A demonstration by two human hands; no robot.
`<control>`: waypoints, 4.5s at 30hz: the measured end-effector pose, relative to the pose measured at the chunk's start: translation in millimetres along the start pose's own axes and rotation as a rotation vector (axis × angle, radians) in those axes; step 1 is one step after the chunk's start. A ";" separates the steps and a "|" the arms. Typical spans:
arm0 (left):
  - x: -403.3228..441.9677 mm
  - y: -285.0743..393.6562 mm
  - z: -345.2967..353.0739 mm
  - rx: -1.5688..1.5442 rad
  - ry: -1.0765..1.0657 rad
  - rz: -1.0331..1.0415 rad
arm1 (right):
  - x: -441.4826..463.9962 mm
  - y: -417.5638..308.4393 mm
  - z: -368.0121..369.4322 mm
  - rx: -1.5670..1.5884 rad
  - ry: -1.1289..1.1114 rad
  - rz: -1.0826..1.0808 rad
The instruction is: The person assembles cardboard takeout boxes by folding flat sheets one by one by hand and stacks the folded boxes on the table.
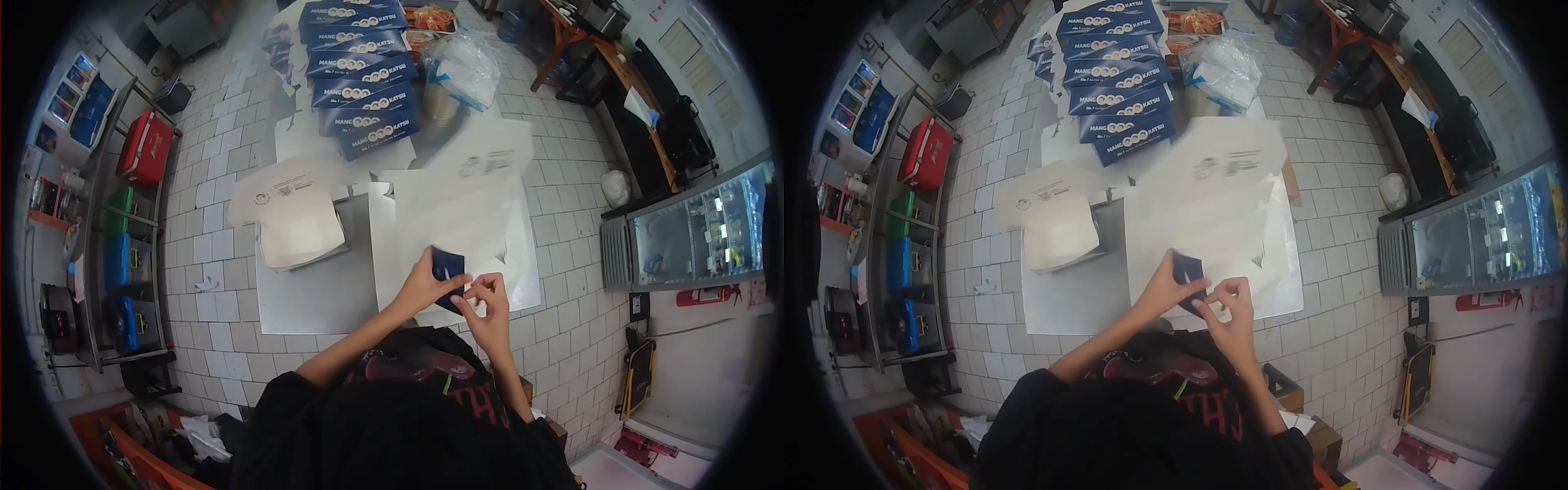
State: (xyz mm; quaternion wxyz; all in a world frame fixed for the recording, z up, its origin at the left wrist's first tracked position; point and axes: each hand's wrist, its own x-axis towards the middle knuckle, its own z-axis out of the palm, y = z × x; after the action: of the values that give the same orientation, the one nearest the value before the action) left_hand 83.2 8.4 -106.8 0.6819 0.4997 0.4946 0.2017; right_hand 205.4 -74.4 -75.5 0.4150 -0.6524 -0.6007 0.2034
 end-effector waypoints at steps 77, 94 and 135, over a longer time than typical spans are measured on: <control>-50.4 8.2 -71.5 0.653 0.735 0.618 | 50.8 -10.0 -31.1 0.646 -0.338 0.343; -57.9 60.6 -33.8 -0.626 0.191 0.380 | 29.3 -57.8 -1.9 -0.060 -0.282 -0.462; -63.9 64.2 -40.0 -0.911 0.307 0.305 | 59.0 -73.0 -12.9 -0.074 -0.203 -0.721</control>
State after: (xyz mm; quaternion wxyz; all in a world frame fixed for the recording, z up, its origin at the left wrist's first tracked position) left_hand 34.8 5.4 -20.5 0.7128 0.1825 0.3726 0.5655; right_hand 181.9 -26.9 3.1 0.3746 -0.3903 -0.8367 0.0859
